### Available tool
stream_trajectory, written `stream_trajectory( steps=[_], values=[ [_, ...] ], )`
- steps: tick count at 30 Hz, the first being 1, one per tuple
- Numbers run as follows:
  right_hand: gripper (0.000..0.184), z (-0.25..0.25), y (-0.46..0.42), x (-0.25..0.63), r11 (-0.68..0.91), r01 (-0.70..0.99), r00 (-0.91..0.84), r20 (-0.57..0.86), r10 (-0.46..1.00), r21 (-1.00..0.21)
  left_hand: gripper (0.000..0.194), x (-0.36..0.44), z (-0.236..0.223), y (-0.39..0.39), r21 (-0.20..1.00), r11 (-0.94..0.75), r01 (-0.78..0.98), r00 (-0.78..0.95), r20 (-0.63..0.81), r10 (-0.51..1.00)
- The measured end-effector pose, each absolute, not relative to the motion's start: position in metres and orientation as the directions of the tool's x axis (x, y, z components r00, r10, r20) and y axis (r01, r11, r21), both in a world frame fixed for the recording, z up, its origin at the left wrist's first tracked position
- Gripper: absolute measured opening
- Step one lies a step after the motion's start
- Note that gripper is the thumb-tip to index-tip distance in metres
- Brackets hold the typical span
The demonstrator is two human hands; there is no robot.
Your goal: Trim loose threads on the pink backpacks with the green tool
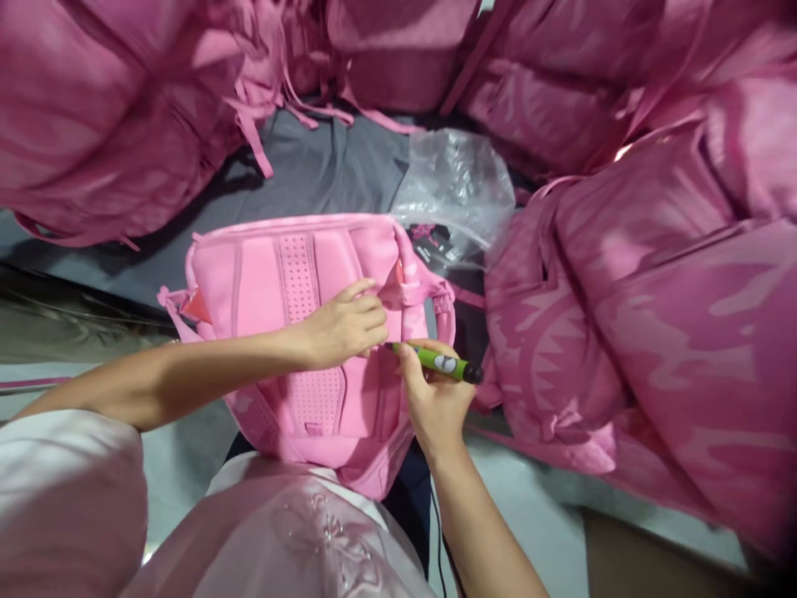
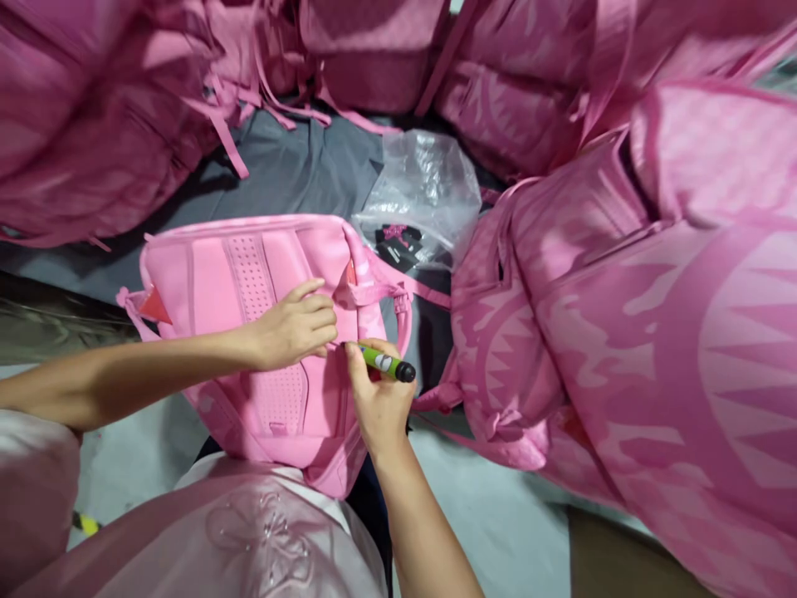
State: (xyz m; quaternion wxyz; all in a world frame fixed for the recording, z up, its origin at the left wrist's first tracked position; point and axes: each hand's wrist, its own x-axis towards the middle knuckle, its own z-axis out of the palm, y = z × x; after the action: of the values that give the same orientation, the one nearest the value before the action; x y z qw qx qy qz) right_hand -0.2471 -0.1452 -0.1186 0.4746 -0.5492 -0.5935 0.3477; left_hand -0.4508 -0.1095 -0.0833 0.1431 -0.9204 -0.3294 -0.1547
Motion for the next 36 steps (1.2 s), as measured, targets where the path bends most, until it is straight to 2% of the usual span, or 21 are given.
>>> stream_trajectory(
  steps=[4, 8, 11, 14, 17, 20, 23, 26, 29, 33, 36],
  values=[
    [0.030, -0.117, -0.141, -0.248, 0.154, 0.319, 0.054, 0.180, 0.982, -0.935, 0.019, -0.451, -0.082, -0.108, -0.154, -0.744, 0.651, 0.739, 0.351, 0.575],
    [0.034, -0.118, -0.140, -0.247, 0.153, 0.354, 0.039, 0.178, 0.983, -0.922, 0.021, -0.453, -0.072, -0.105, -0.160, -0.751, 0.641, 0.762, 0.249, 0.598],
    [0.035, -0.121, -0.139, -0.247, 0.143, 0.318, 0.034, 0.162, 0.986, -0.937, 0.025, -0.453, -0.060, -0.100, -0.156, -0.770, 0.619, 0.785, 0.166, 0.597],
    [0.037, -0.125, -0.137, -0.248, 0.134, 0.294, 0.041, 0.153, 0.987, -0.946, 0.022, -0.453, -0.051, -0.098, -0.148, -0.776, 0.614, 0.789, 0.082, 0.609],
    [0.037, -0.126, -0.136, -0.250, 0.135, 0.236, 0.041, 0.148, 0.988, -0.962, 0.019, -0.453, -0.049, -0.098, -0.149, -0.773, 0.616, 0.787, 0.068, 0.613],
    [0.035, -0.125, -0.136, -0.248, 0.141, 0.269, 0.035, 0.155, 0.987, -0.953, 0.015, -0.456, -0.048, -0.093, -0.149, -0.792, 0.592, 0.804, 0.042, 0.593],
    [0.034, -0.122, -0.141, -0.242, 0.131, 0.227, 0.076, 0.152, 0.985, -0.965, 0.025, -0.462, -0.042, -0.081, -0.142, -0.799, 0.585, 0.808, 0.016, 0.589],
    [0.036, -0.120, -0.147, -0.238, 0.214, 0.142, 0.050, 0.223, 0.974, -0.966, 0.036, -0.465, -0.030, -0.073, -0.153, -0.765, 0.626, 0.775, 0.009, 0.632],
    [0.032, -0.112, -0.153, -0.238, 0.411, 0.244, -0.015, 0.421, 0.907, -0.878, 0.033, -0.459, -0.012, -0.088, -0.180, -0.735, 0.654, 0.754, 0.079, 0.652],
    [0.034, -0.080, -0.164, -0.235, 0.736, 0.365, -0.165, 0.738, 0.654, -0.570, 0.031, -0.445, 0.021, -0.146, -0.182, -0.661, 0.728, 0.685, 0.224, 0.693],
    [0.040, -0.056, -0.175, -0.231, 0.831, 0.358, -0.326, 0.777, 0.539, -0.426, 0.034, -0.437, 0.036, -0.191, -0.082, -0.547, 0.833, 0.549, 0.248, 0.798]
  ],
)
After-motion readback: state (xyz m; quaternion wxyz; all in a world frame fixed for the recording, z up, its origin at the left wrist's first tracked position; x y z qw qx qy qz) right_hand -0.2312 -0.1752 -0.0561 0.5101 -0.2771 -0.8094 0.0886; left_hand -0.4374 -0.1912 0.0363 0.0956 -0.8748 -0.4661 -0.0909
